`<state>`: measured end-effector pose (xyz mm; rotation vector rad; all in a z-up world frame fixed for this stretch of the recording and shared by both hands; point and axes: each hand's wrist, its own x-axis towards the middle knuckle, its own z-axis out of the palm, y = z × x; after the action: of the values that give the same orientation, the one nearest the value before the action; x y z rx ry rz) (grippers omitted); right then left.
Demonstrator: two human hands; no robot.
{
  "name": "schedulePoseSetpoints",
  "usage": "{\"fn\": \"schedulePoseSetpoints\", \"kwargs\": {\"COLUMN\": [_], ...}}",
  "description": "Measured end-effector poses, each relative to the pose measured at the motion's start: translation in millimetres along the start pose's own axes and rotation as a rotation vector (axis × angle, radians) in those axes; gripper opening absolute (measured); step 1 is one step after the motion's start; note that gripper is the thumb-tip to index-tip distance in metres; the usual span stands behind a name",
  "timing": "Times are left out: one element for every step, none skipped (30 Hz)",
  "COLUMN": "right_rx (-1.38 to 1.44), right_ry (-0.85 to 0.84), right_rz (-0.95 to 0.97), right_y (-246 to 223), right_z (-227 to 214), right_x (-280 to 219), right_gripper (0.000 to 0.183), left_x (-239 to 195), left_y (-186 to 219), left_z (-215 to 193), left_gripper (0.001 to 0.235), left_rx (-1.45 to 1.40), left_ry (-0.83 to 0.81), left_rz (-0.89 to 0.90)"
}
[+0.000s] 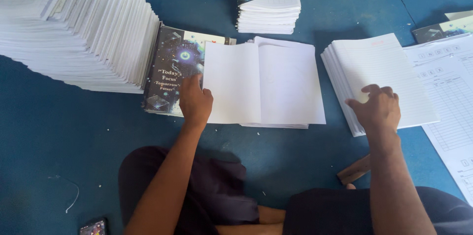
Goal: The person sits on the floor and repeatedly picks up a booklet with a cover titled 'Today's Focus Tomorrow's Future', places it on a stack, then picks up a loose index sheet, folds it, and places it on another stack. This cycle of handling booklets and index sheets continues throughout the clip.
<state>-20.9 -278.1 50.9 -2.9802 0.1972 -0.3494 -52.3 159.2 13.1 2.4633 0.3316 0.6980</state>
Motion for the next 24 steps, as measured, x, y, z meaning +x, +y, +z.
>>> {"fn": "schedulePoseSetpoints", "kwargs": {"right_rx": [0.022, 0.045, 0.064, 0.083, 0.102, 0.101, 0.1, 0.098, 0.065, 0.03, -0.005, -0.002, 0.001, 0.005, 0.002, -0.002, -0.005, 0.012, 0.028, 0.045, 0.057, 0.067, 0.078, 0.097], "right_ry": [-0.033, -0.067, -0.082, -0.097, -0.112, -0.119, -0.126, -0.133, -0.154, -0.176, -0.199, -0.189, -0.178, -0.169, -0.202, -0.232, -0.263, -0.26, -0.257, -0.254, -0.254, -0.256, -0.258, -0.263], "right_rz": [0.012, 0.023, 0.029, 0.035, 0.041, 0.037, 0.033, 0.03, 0.049, 0.069, 0.088, 0.058, 0.027, -0.003, 0.013, 0.028, 0.044, 0.024, 0.004, -0.017, -0.02, -0.022, -0.025, -0.02], "right_y": [5, 10, 16, 20, 23, 24, 26, 27, 26, 22, 19, 16, 13, 8, 2, -7, -14, -20, -24, -29, -34, -37, -40, -43], "right_z": [4, 7, 9, 9, 10, 11, 9, 7, 5, 3, 0, -4, -9, -13, -15, -17, -20, -23, -26, -29, -31, -33, -34, -34], "right_x": [1, 3, 6, 8, 10, 11, 11, 11, 13, 14, 15, 15, 15, 14, 14, 14, 13, 11, 9, 7, 6, 5, 3, 2], "right_gripper": [0.053, 0.055, 0.054, 0.054, 0.054, 0.052, 0.049, 0.047, 0.046, 0.045, 0.044, 0.043, 0.043, 0.042, 0.043, 0.044, 0.044, 0.045, 0.046, 0.046, 0.047, 0.047, 0.047, 0.047], "left_x": [0, 0, 0, -1, -3, -4, -5, -6, -8, -11, -15, -18, -22, -26, -31, -37, -44, -52, -60, -69, -76, -82, -88, -93], "left_y": [4, 8, 12, 16, 20, 25, 30, 36, 42, 49, 56, 63, 71, 79, 89, 100, 112, 123, 137, 151, 166, 179, 190, 200], "left_z": [-1, -2, -3, -3, -2, 0, 3, 8, 14, 22, 31, 41, 50, 60, 71, 81, 90, 98, 105, 112, 119, 124, 128, 132], "left_gripper": [0.041, 0.04, 0.039, 0.038, 0.037, 0.036, 0.035, 0.034, 0.032, 0.027, 0.022, 0.018, 0.017, 0.017, 0.017, 0.02, 0.027, 0.034, 0.043, 0.052, 0.057, 0.063, 0.064, 0.064], "left_rx": [0.026, 0.055, 0.084, 0.045, 0.006, -0.035, -0.074, -0.114, -0.155, -0.242, -0.329, -0.419, -0.537, -0.654, -0.74, -0.824, -0.997, -1.164, -1.185, -1.205, -1.23, -1.254, -1.325, -1.393], "left_ry": [0.014, 0.028, 0.042, 0.075, 0.108, 0.14, 0.109, 0.077, 0.045, 0.043, 0.04, 0.038, -0.052, -0.145, -0.276, -0.408, -0.57, -0.731, -0.813, -0.893, -0.953, -1.013, -1.058, -1.101], "left_rz": [0.013, 0.026, 0.038, 0.079, 0.12, 0.162, 0.131, 0.1, 0.069, 0.091, 0.113, 0.135, 0.108, 0.079, -0.011, -0.1, -0.239, -0.384, -0.452, -0.522, -0.562, -0.605, -0.709, -0.813]}}
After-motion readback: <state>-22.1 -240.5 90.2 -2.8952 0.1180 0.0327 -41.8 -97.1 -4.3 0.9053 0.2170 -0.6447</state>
